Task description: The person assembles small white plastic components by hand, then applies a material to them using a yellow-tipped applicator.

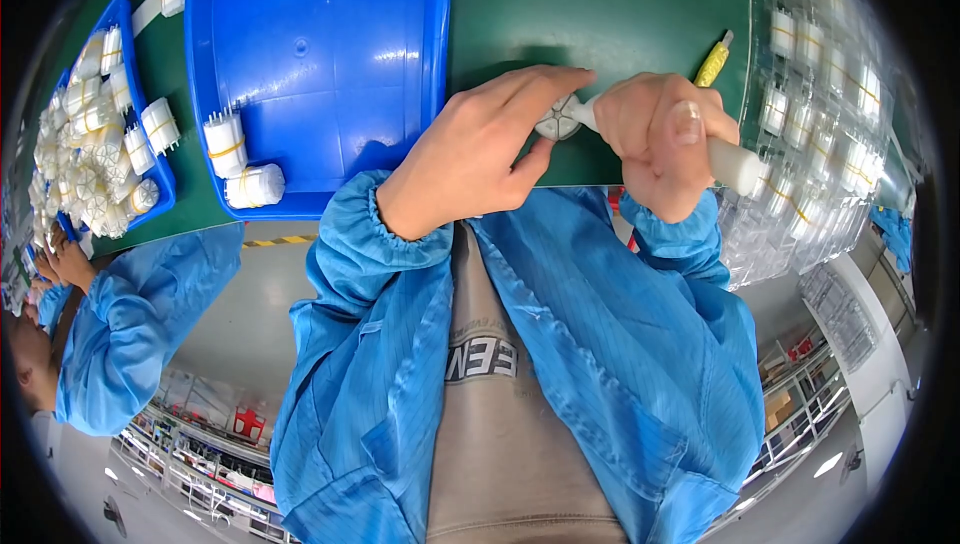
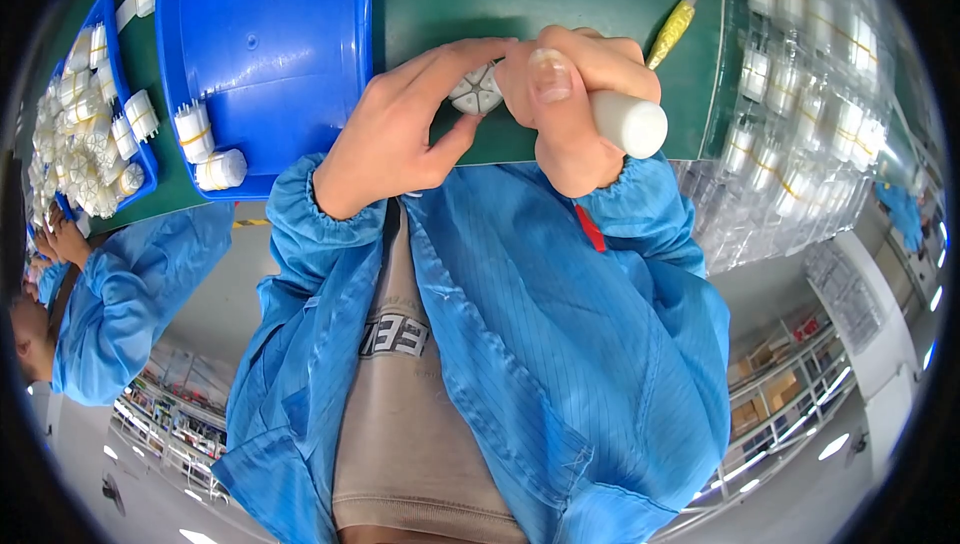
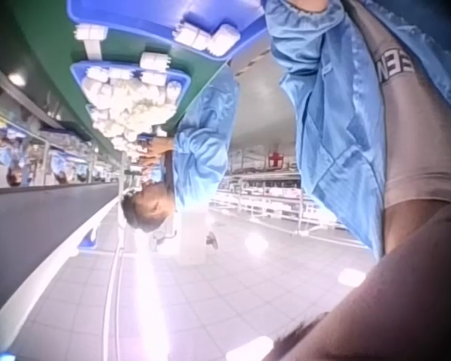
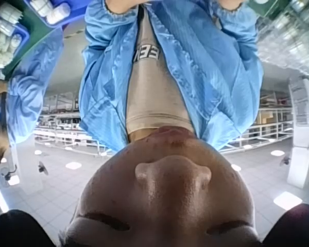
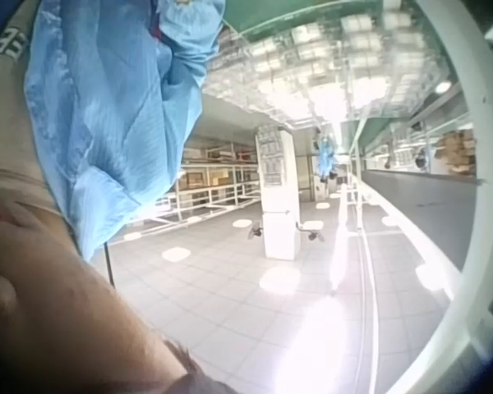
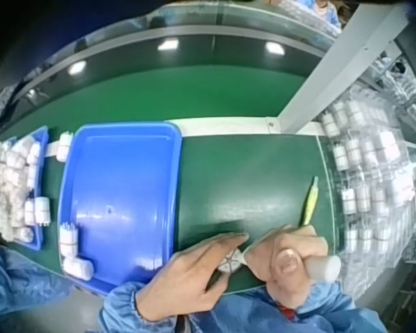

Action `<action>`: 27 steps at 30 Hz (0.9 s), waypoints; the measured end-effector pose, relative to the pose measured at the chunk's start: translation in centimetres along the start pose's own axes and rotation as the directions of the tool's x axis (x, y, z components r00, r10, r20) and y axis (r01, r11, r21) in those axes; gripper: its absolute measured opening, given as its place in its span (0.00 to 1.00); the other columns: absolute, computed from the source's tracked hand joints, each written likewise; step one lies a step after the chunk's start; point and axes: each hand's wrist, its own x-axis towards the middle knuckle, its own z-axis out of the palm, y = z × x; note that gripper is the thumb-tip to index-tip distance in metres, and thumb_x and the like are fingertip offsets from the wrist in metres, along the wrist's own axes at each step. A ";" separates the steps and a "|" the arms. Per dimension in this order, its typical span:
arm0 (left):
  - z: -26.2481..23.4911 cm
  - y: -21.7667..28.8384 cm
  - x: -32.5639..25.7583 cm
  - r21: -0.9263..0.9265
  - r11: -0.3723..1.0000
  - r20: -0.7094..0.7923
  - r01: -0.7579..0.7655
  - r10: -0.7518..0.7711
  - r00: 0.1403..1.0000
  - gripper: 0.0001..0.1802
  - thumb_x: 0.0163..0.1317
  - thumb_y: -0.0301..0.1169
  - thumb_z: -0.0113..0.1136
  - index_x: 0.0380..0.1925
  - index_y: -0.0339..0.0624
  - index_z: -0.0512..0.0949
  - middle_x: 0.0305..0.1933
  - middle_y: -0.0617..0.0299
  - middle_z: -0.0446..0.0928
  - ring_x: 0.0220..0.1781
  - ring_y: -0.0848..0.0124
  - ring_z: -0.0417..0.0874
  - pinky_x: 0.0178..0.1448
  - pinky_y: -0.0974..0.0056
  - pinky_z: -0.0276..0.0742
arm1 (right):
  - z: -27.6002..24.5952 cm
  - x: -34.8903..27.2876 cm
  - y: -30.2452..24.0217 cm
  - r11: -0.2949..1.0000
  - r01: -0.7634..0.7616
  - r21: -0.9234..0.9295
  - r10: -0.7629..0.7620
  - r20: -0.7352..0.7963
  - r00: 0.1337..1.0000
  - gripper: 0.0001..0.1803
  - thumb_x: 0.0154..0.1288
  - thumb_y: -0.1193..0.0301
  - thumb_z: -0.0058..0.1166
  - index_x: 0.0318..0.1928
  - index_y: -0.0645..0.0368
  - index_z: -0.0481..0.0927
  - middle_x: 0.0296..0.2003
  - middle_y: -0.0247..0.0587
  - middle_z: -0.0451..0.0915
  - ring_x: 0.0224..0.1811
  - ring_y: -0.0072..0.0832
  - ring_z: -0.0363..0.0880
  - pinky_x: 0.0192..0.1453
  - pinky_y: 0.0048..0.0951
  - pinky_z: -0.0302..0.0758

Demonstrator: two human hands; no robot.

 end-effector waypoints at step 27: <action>-11.9 6.1 -6.2 0.591 0.712 -0.300 0.379 -0.241 0.923 0.40 0.46 0.25 0.75 0.64 0.44 0.75 0.70 0.51 0.71 0.72 0.49 0.68 0.74 0.49 0.60 | -3.0 -3.3 -0.4 0.759 -0.164 -0.630 0.335 0.162 0.928 0.36 0.58 0.72 0.70 0.66 0.55 0.70 0.61 0.43 0.74 0.58 0.37 0.79 0.58 0.36 0.78</action>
